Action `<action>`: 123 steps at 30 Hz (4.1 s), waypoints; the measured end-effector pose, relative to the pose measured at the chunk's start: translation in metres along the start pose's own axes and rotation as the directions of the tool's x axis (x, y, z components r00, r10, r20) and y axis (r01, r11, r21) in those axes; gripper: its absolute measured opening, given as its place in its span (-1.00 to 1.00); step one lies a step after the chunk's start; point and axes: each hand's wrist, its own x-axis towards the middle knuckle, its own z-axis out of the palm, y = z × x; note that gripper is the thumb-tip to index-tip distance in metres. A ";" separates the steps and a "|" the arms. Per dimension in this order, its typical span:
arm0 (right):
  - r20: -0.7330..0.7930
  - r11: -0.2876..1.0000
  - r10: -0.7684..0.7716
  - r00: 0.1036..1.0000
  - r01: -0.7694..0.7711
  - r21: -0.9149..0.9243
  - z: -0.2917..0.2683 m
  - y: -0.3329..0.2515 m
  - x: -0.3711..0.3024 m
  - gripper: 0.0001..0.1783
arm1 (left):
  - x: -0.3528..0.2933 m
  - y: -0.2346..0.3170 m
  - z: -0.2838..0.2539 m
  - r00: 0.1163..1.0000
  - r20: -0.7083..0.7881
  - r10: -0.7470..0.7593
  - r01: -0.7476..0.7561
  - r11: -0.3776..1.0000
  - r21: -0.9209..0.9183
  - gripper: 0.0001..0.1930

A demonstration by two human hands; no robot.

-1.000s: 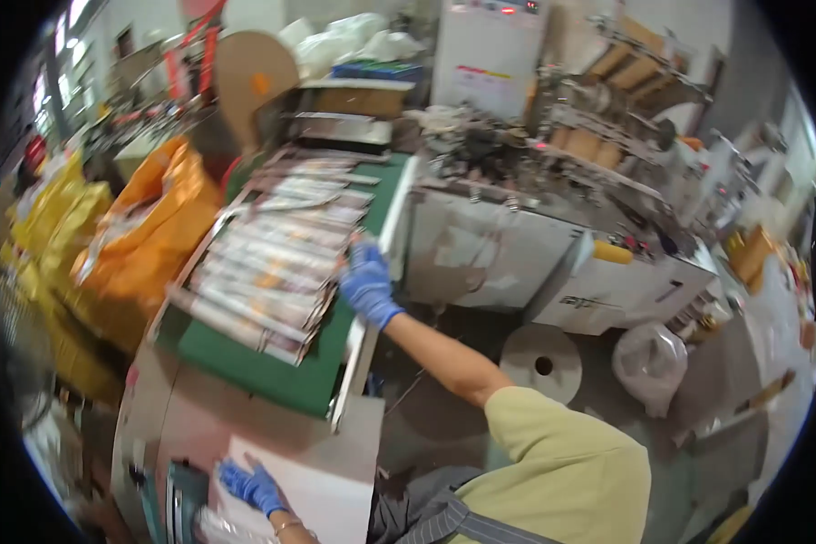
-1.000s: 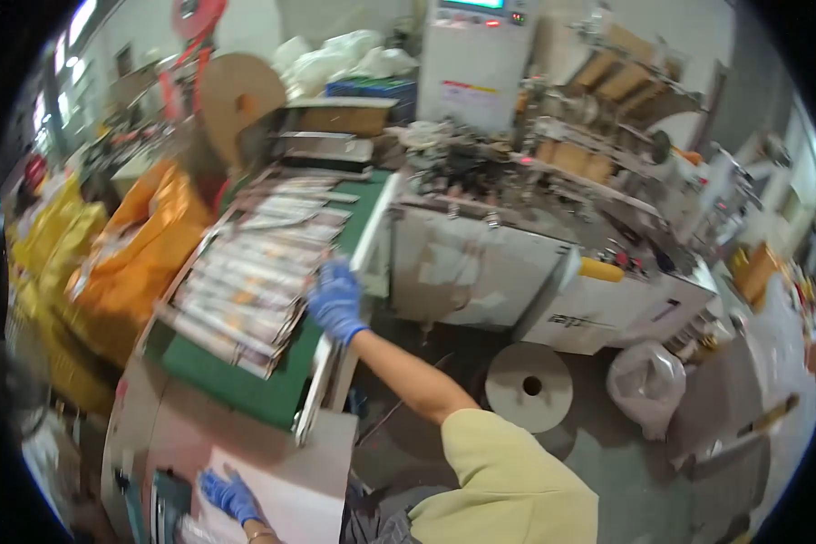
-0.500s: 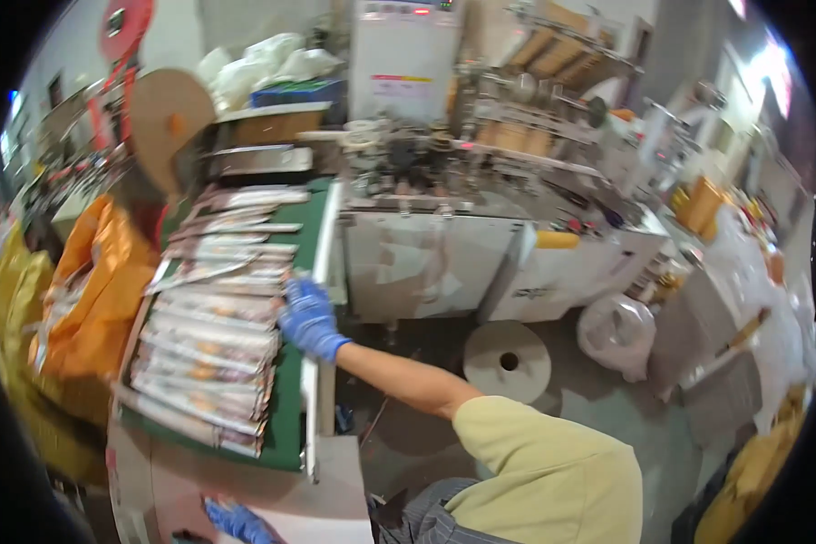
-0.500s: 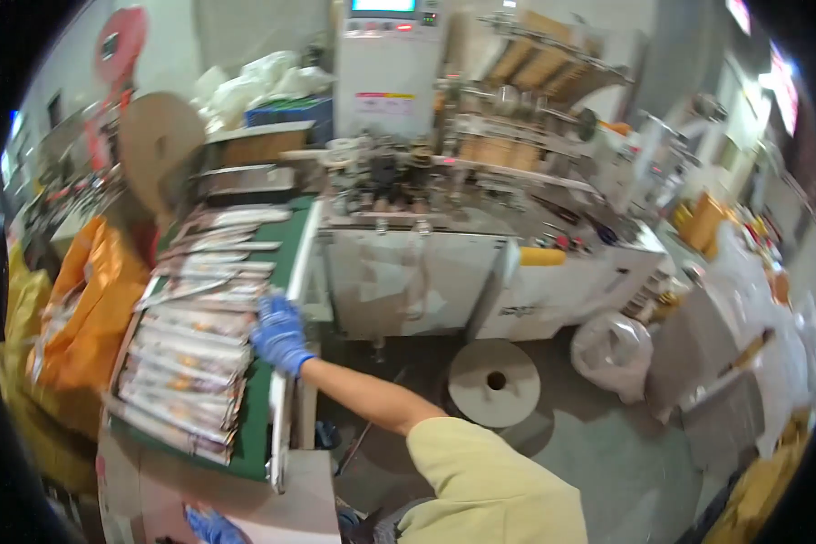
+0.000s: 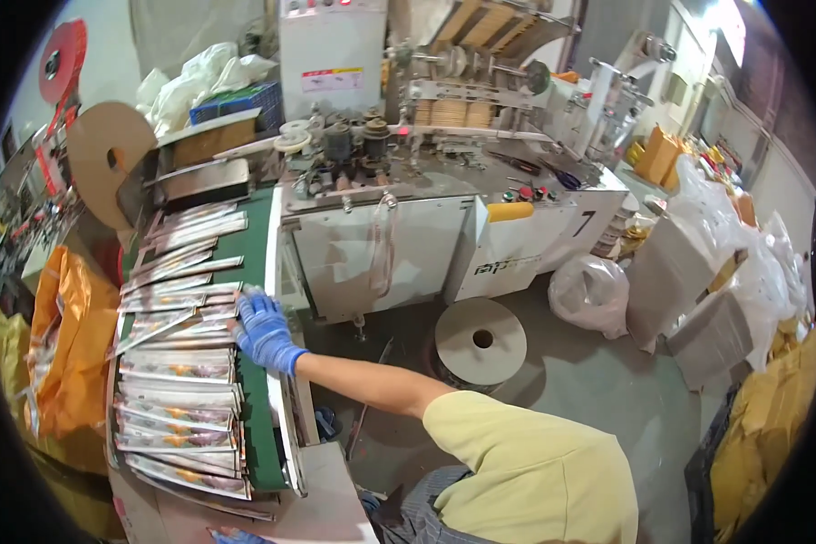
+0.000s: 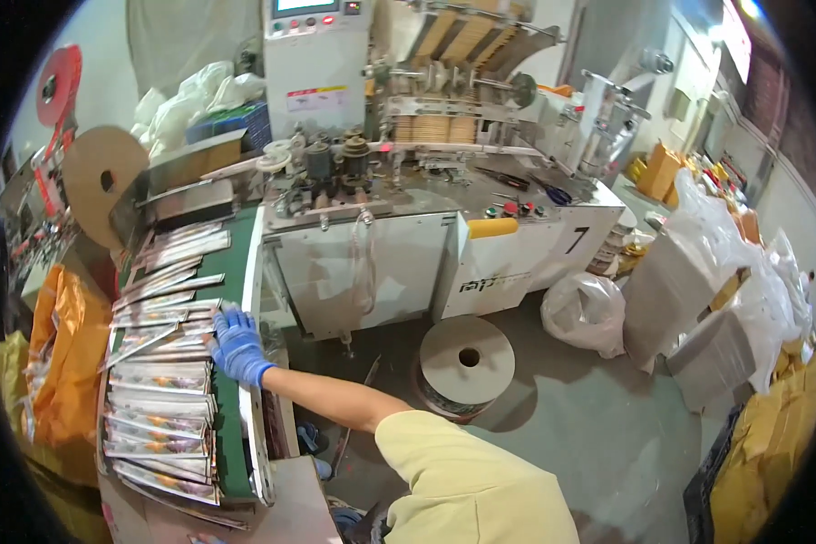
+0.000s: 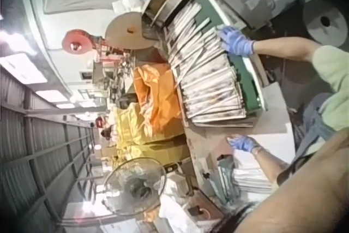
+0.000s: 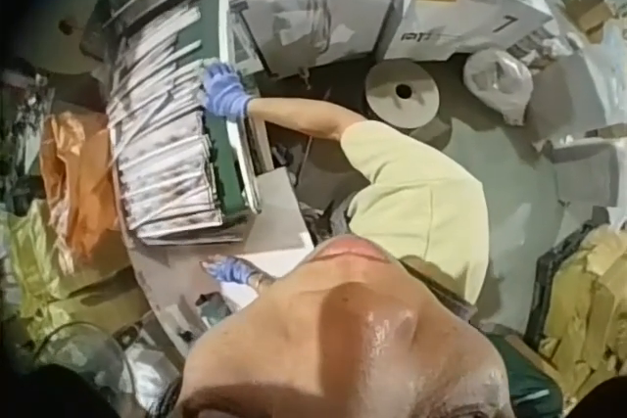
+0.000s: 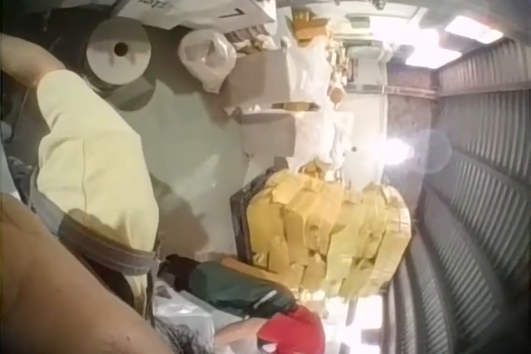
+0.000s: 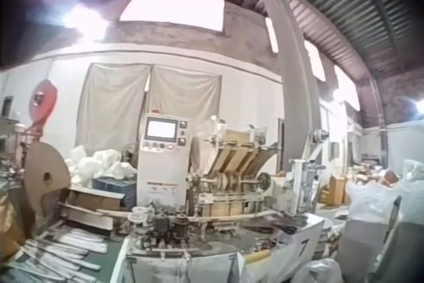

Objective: Packaging thin manufactured items into plastic bags, sealing them with a heat sealer, and organizing bundles.

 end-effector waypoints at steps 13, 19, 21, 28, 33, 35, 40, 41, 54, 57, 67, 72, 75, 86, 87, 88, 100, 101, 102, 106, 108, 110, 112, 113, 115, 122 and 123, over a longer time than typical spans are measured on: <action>-0.028 0.995 0.038 0.999 -0.035 0.091 0.027 0.007 0.027 -0.40 | 0.021 0.030 -0.001 0.978 -0.145 -0.152 0.096 0.937 -0.337 -0.56; -0.012 0.900 -0.191 0.982 0.170 -0.403 0.075 0.095 0.122 -0.63 | 0.042 0.041 0.038 0.989 -0.138 -0.047 -0.022 0.886 -0.463 -0.62; 0.243 0.971 0.118 0.963 -0.061 -0.230 0.083 0.042 0.177 -0.29 | 0.043 0.029 0.040 0.979 -0.173 -0.106 0.050 0.953 -0.299 -0.61; 0.413 0.823 0.190 0.891 0.085 -0.562 0.155 0.045 0.264 -0.25 | 0.036 0.043 0.049 0.976 -0.169 -0.134 0.078 0.950 -0.303 -0.55; 0.479 0.822 0.317 0.819 0.015 -0.570 0.172 0.057 0.282 -0.23 | 0.038 0.061 0.044 0.976 -0.210 -0.066 0.015 0.972 -0.235 -0.52; 0.448 0.838 0.243 0.860 0.047 -0.544 0.195 0.067 0.284 -0.27 | 0.038 0.067 0.039 0.982 -0.169 -0.086 0.047 0.973 -0.225 -0.51; 0.604 0.871 -0.346 0.718 0.485 -0.077 0.177 0.013 0.224 -0.46 | 0.044 0.076 0.037 0.980 -0.160 -0.118 0.075 0.965 -0.251 -0.51; 0.606 0.854 -0.414 0.679 0.521 0.000 0.161 -0.009 0.199 -0.48 | 0.045 0.074 0.039 0.979 -0.160 -0.126 0.082 0.962 -0.260 -0.50; 0.758 0.839 -0.464 0.459 0.504 0.208 0.068 -0.199 -0.087 -0.20 | 0.099 0.040 0.015 0.776 0.347 -0.526 0.503 0.186 -0.844 0.14; 0.975 0.973 -0.148 0.163 -0.153 0.173 0.133 -0.162 -0.085 -0.08 | 0.086 0.039 0.004 0.745 0.231 -0.625 0.580 0.437 -0.687 0.20; 0.821 0.371 -0.424 -0.382 -0.901 -0.227 0.072 -0.149 -0.178 -0.44 | -0.002 0.022 -0.030 0.893 0.429 -0.134 0.392 -0.237 -0.889 -0.39; 0.623 0.127 -0.742 0.248 -0.861 0.493 -0.013 -0.189 -0.148 -0.31 | -0.016 0.027 -0.104 0.998 -0.053 -0.022 -0.055 -0.122 -0.991 0.00; 0.443 0.194 -0.852 0.278 -0.618 0.761 -0.015 -0.170 -0.138 -0.16 | -0.030 0.010 -0.133 0.969 -0.106 0.222 -0.226 0.628 -0.745 0.09; 0.036 -0.165 -0.907 0.420 -0.434 0.886 -0.072 -0.211 -0.145 0.11 | -0.072 0.030 -0.141 0.963 -0.093 0.253 -0.042 -0.200 -0.979 0.06; -0.079 -0.161 -0.949 0.304 -0.253 0.954 -0.070 -0.214 -0.146 -0.03 | -0.076 0.023 -0.137 0.976 -0.127 0.178 -0.147 0.105 -0.984 0.05; -0.005 -0.106 -0.928 0.373 -0.250 0.962 -0.077 -0.218 -0.156 -0.28 | -0.079 0.019 -0.134 0.961 -0.197 0.196 -0.260 0.382 -0.887 -0.04; 0.438 0.607 -0.764 -0.473 -0.756 0.244 -0.057 -0.223 -0.270 -0.76 | -0.292 -0.012 -0.113 0.699 -0.494 -0.517 0.312 0.842 -0.440 -0.87; 0.419 0.620 -0.768 -0.484 -0.727 0.295 -0.061 -0.231 -0.279 -0.75 | -0.299 -0.030 -0.127 0.641 -0.660 -0.392 0.428 0.896 -0.116 -0.91; 0.396 0.630 -0.770 -0.500 -0.694 0.348 -0.068 -0.236 -0.286 -0.74 | -0.303 -0.049 -0.127 0.634 -0.645 -0.426 0.390 0.897 -0.208 -0.92; 0.354 0.665 -0.746 -0.564 -0.646 0.375 -0.092 -0.254 -0.316 -0.75 | -0.261 -0.112 -0.119 0.747 -0.412 -0.522 0.378 0.843 -0.382 -0.90; 0.342 0.658 -0.752 -0.563 -0.657 0.367 -0.088 -0.251 -0.312 -0.74 | -0.252 -0.130 -0.102 0.751 -0.313 -0.581 0.477 0.806 -0.350 -0.90; 0.379 0.651 -0.749 -0.543 -0.709 0.271 -0.084 -0.242 -0.309 -0.75 | -0.254 -0.146 -0.083 0.767 -0.280 -0.577 0.509 0.814 -0.281 -0.90; 0.393 0.637 -0.759 -0.519 -0.715 0.287 -0.072 -0.242 -0.306 -0.76 | -0.243 -0.157 -0.084 0.768 -0.205 -0.606 0.558 0.792 -0.249 -0.88; 0.403 0.628 -0.765 -0.502 -0.721 0.295 -0.069 -0.241 -0.304 -0.76 | -0.239 -0.158 -0.082 0.758 -0.125 -0.640 0.611 0.764 -0.209 -0.86; 0.427 0.653 -0.746 -0.510 -0.685 0.323 -0.070 -0.237 -0.306 -0.76 | -0.239 -0.154 -0.079 0.755 -0.194 -0.626 0.588 0.778 -0.223 -0.82; 0.482 0.745 -0.650 -0.587 -0.617 0.254 -0.061 -0.248 -0.332 -0.70 | -0.225 -0.098 -0.144 0.783 -0.149 -0.603 0.221 0.495 -0.840 -0.86; 0.450 0.740 -0.662 -0.599 -0.617 0.267 -0.064 -0.256 -0.340 -0.71 | -0.226 -0.099 -0.145 0.780 -0.152 -0.607 0.224 0.497 -0.839 -0.86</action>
